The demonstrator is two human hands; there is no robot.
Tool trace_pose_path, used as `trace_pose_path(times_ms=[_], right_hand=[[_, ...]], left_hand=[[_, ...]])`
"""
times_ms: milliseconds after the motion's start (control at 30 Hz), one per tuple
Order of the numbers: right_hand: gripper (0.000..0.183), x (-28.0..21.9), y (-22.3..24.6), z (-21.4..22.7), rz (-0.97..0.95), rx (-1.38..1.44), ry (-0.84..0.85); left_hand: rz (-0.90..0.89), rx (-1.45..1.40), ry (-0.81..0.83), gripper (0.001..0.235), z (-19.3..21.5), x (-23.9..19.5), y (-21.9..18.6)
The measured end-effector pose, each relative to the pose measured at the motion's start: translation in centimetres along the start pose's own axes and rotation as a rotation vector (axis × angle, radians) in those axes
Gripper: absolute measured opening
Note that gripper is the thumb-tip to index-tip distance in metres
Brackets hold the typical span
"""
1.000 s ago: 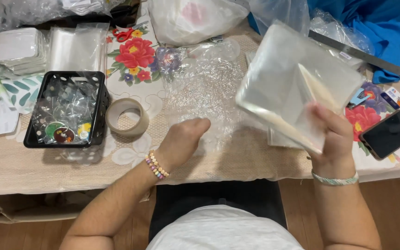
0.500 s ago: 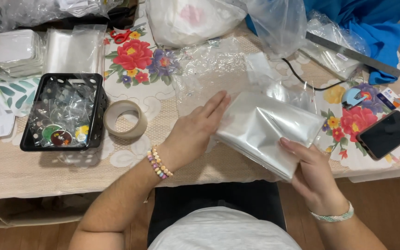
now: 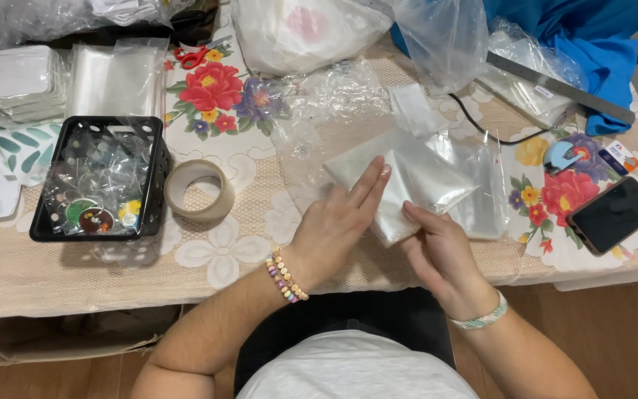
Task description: The person attaches a metal ring to a small circular badge and places it in a black plastic basket. They then wrap a white rectangular item in bubble wrap, secure it with a strip of tape cut from a roll using scissors, and place the wrapped item into a clear plastic bag. Finally, they place a small white packet into another clear plastic bag.
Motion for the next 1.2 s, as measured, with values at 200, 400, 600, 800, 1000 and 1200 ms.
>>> trace_pose_path(times_ms=[200, 400, 600, 800, 1000, 1200], right_hand=[[0.046, 10.0, -8.3, 6.9, -0.071, 0.146, 0.084], [0.051, 14.7, -8.3, -5.6, -0.176, 0.260, 0.078], [0.047, 23.1, -13.7, -8.4, -0.102, 0.503, 0.150], [0.061, 17.2, -8.3, -14.7, -0.012, 0.248, 0.235], [0.108, 12.9, -6.8, -12.6, -0.041, -0.601, 0.155], [0.081, 11.3, -9.2, -6.2, 0.269, -1.015, 0.517]], left_hand=[[-0.150, -0.038, -0.046, 0.080, 1.0, -0.5, -2.0], [-0.276, -0.191, -0.017, 0.072, 2.4, -1.4, -3.3], [-0.234, 0.024, -0.020, 0.065, 1.1, -1.2, -1.8], [-0.181, 0.210, 0.008, 0.076, 0.8, -2.6, 1.5], [-0.168, 0.050, 0.130, 0.093, 1.2, -3.0, 2.6], [-0.113, -0.015, 0.125, 0.098, 0.7, -3.8, 3.9]])
Point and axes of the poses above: each hand's wrist, its own x-axis towards the middle knuckle, its own z-axis out of the back of the hand, y = z × x, the point moved 3 cm from there along x, towards the middle knuckle, and after that the axes turned 5 degrees about y, right-handed, at the moved point
